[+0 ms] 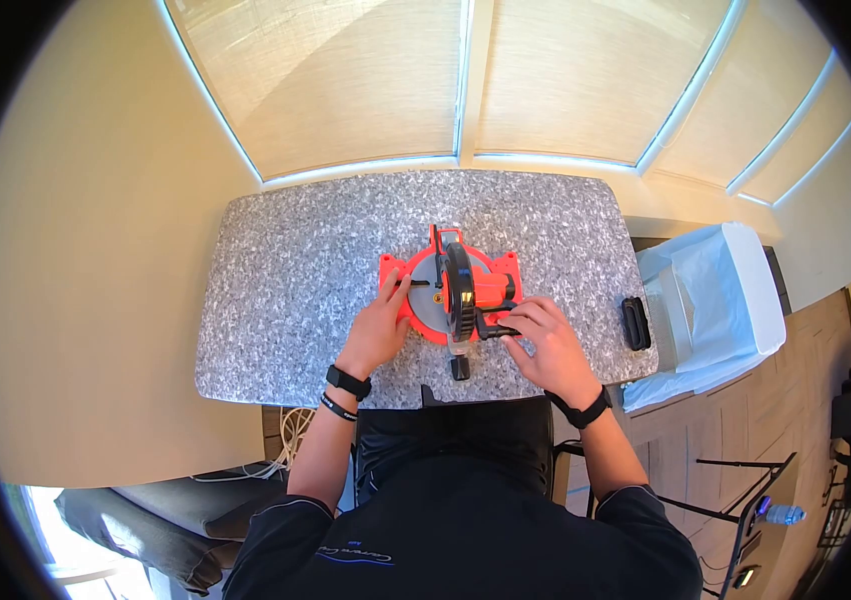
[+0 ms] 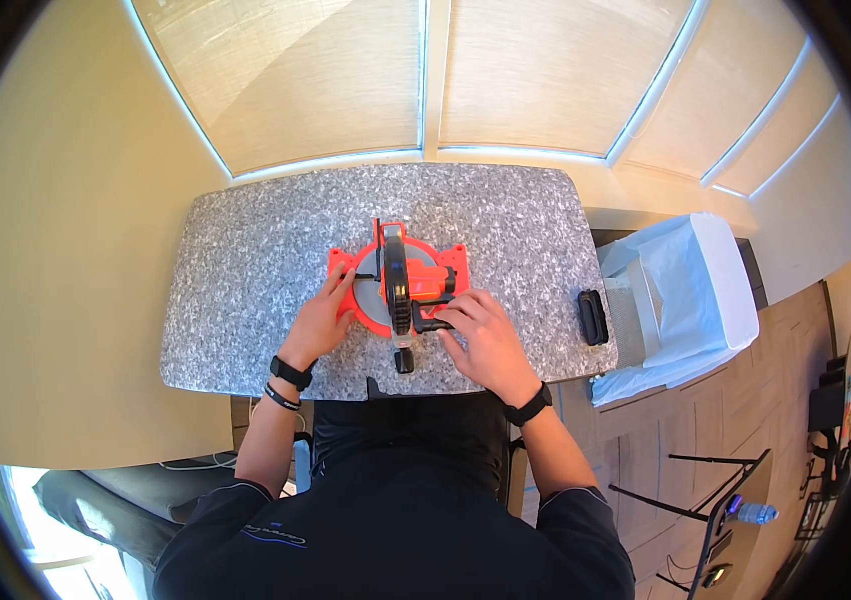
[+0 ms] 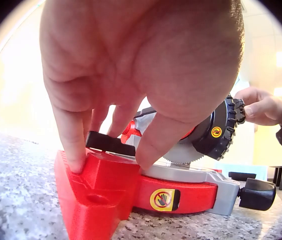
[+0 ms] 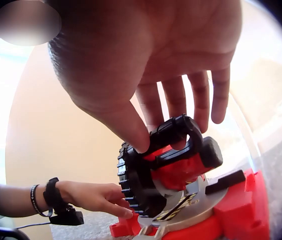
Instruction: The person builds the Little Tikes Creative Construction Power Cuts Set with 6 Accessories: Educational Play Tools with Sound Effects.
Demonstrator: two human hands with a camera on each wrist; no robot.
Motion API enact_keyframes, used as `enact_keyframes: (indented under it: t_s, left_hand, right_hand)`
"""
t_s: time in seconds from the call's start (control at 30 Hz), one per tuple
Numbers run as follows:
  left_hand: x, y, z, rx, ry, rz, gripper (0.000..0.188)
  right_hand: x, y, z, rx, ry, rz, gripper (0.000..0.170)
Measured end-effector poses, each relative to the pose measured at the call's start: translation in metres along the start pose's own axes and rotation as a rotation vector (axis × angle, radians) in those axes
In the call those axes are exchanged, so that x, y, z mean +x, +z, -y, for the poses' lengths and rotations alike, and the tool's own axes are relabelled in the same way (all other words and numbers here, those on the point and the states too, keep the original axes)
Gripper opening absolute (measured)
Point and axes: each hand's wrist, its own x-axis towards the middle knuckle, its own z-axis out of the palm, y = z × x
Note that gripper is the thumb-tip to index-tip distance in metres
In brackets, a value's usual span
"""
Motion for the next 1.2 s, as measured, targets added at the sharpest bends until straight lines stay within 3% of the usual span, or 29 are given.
enact_keyframes:
  t_s: [0.8,1.2]
  left_hand:
    - [0.000,-0.001,0.000,-0.002,0.007,-0.005,0.076]
    - [0.000,-0.004,-0.003,0.011,-0.014,0.019,0.074]
  right_hand:
    - [0.062,-0.021,0.005,-0.081,-0.046,-0.297,0.026]
    - [0.067,-0.022,0.005,-0.068,-0.060,-0.282,0.025]
